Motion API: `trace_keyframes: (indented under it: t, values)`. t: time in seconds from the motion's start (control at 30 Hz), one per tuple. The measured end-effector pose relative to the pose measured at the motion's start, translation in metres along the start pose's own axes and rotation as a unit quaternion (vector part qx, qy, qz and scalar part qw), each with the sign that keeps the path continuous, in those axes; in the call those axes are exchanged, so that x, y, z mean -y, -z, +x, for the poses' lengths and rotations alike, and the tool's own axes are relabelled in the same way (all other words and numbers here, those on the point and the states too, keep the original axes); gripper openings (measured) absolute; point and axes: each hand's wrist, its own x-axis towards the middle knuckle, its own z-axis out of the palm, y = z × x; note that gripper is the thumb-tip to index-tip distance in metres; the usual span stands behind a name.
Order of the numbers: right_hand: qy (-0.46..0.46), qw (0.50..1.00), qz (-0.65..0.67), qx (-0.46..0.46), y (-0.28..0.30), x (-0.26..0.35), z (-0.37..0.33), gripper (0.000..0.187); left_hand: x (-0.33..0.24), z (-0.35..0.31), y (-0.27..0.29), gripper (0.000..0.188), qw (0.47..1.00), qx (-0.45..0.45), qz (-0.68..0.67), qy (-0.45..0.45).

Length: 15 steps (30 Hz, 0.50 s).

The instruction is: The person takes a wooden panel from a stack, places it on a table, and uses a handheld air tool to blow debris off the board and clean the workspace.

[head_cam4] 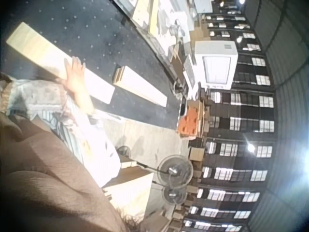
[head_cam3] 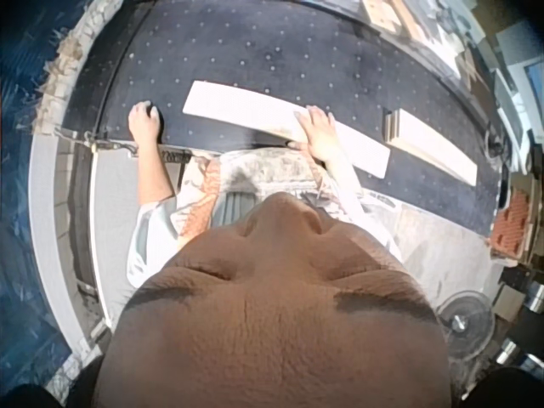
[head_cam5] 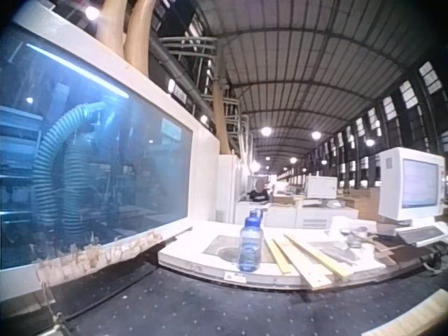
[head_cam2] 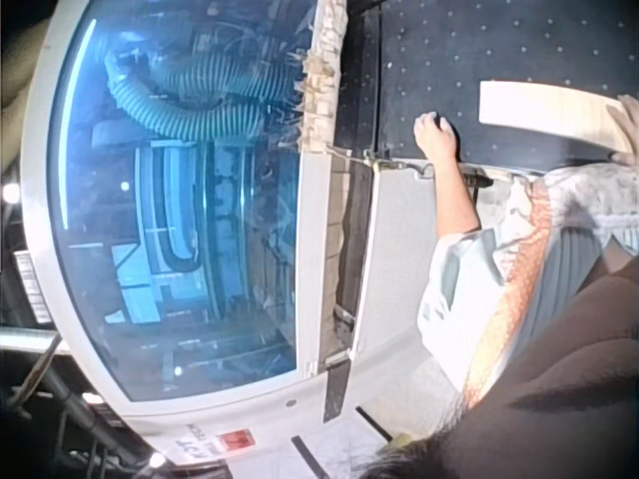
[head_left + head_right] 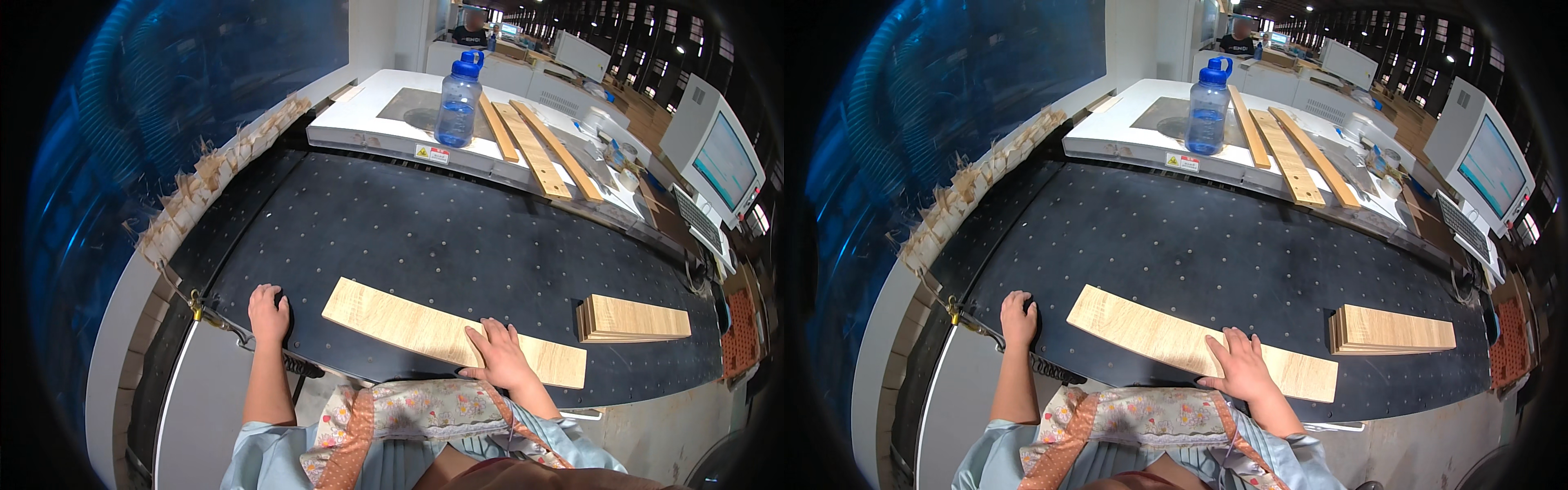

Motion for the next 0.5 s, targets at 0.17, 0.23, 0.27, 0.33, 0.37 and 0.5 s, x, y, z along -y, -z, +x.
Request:
trace_keyframes:
  t: [0.17, 0.23, 0.27, 0.33, 0.37, 0.5]
  values:
    - [-0.005, 1.000, 0.011, 0.000, 0.0005, 0.0008, 0.0004, 0.082, -0.0067, 0.0028, 0.0048, 0.023, 1.000, 0.015, -0.006, 0.019]
    - [-0.002, 1.000, 0.020, -0.001, 0.0026, 0.0014, 0.0008, 0.082, -0.0066, 0.0028, 0.0065, 0.023, 1.000, 0.013, -0.002, 0.023]
    - [-0.001, 1.000, 0.024, -0.002, 0.0030, 0.0016, 0.0009, 0.083, -0.0059, 0.0022, 0.0073, 0.023, 1.000, 0.013, -0.001, 0.024]
    - [0.001, 1.000, 0.023, -0.010, 0.0040, 0.0017, -0.0002, 0.083, -0.0057, 0.0021, 0.0064, 0.023, 1.000, 0.012, -0.003, 0.025]
    - [0.003, 1.000, 0.023, -0.010, 0.0030, 0.0012, -0.0006, 0.083, -0.0056, 0.0014, 0.0058, 0.023, 1.000, 0.016, -0.001, 0.027]
    - [-0.002, 1.000, 0.022, -0.010, 0.0014, 0.0022, 0.0007, 0.083, -0.0052, 0.0030, 0.0059, 0.023, 0.999, 0.020, -0.004, 0.027]
